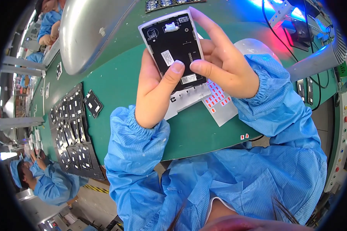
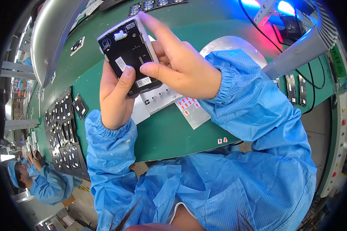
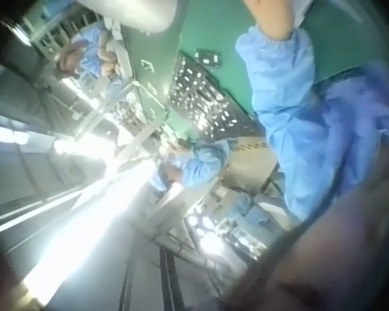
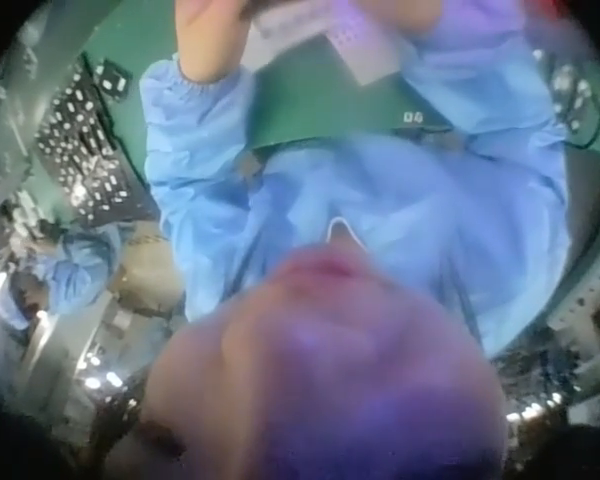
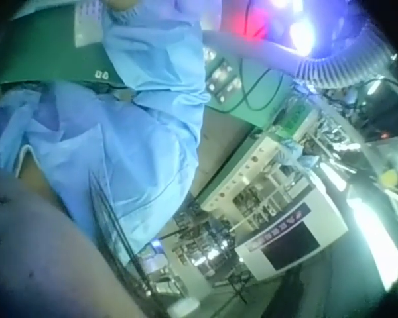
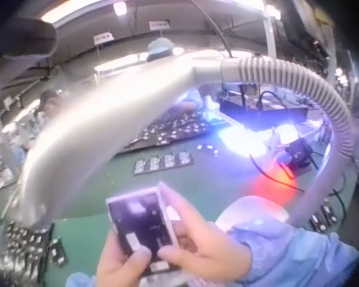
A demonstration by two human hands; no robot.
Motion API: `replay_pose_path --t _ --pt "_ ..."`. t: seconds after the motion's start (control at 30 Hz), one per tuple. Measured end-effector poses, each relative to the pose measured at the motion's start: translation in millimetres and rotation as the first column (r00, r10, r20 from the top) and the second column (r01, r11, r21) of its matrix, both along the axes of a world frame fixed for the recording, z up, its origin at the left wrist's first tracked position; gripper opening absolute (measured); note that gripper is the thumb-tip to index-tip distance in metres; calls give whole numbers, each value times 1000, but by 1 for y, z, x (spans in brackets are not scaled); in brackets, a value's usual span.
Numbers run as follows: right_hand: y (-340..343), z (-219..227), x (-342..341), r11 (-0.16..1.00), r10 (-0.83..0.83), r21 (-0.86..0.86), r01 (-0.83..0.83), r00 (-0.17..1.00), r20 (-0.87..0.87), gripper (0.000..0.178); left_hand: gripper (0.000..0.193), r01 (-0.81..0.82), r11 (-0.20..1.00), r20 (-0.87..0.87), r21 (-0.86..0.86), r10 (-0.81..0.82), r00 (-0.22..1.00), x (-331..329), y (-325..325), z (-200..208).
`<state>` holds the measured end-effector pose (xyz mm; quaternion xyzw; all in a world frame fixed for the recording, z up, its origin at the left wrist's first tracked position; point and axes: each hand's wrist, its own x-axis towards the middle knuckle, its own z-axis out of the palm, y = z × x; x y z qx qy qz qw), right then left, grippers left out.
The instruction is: Inspecting circuit boards and applying labels or stickers at a manual assembly station.
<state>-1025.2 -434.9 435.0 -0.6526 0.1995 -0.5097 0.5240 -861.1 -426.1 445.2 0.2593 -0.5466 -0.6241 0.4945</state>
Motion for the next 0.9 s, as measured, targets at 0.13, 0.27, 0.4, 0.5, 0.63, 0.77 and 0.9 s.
replay_pose_path --t 0.13,0.27,0.4,0.5,0.63,0.77,0.9 --pt "5 3 1 999 -44 16 44 999 -33 69 40 -21 1000 -39 7 21 999 -4 0 -8" --pt "7 4 -1 995 -99 7 100 992 -75 65 40 -54 998 -74 20 55 996 -8 1 -13" --pt "12 12 6 983 -154 97 158 987 -40 43 46 -65 998 -16 -14 65 998 -8 0 -16" --pt "14 21 15 942 -230 260 213 973 35 21 45 -4 997 -9 73 5 1000 -9 4 -5" --pt "6 19 12 964 -221 185 192 963 155 19 49 117 975 -1 187 -119 993 -1 1 1" --pt "-4 0 -1 978 -208 -41 205 971 -116 52 54 119 979 31 168 -126 992 3 0 6" --pt "-3 -2 -2 963 -246 -154 221 954 -172 52 51 61 984 55 169 -71 996 6 -2 5"
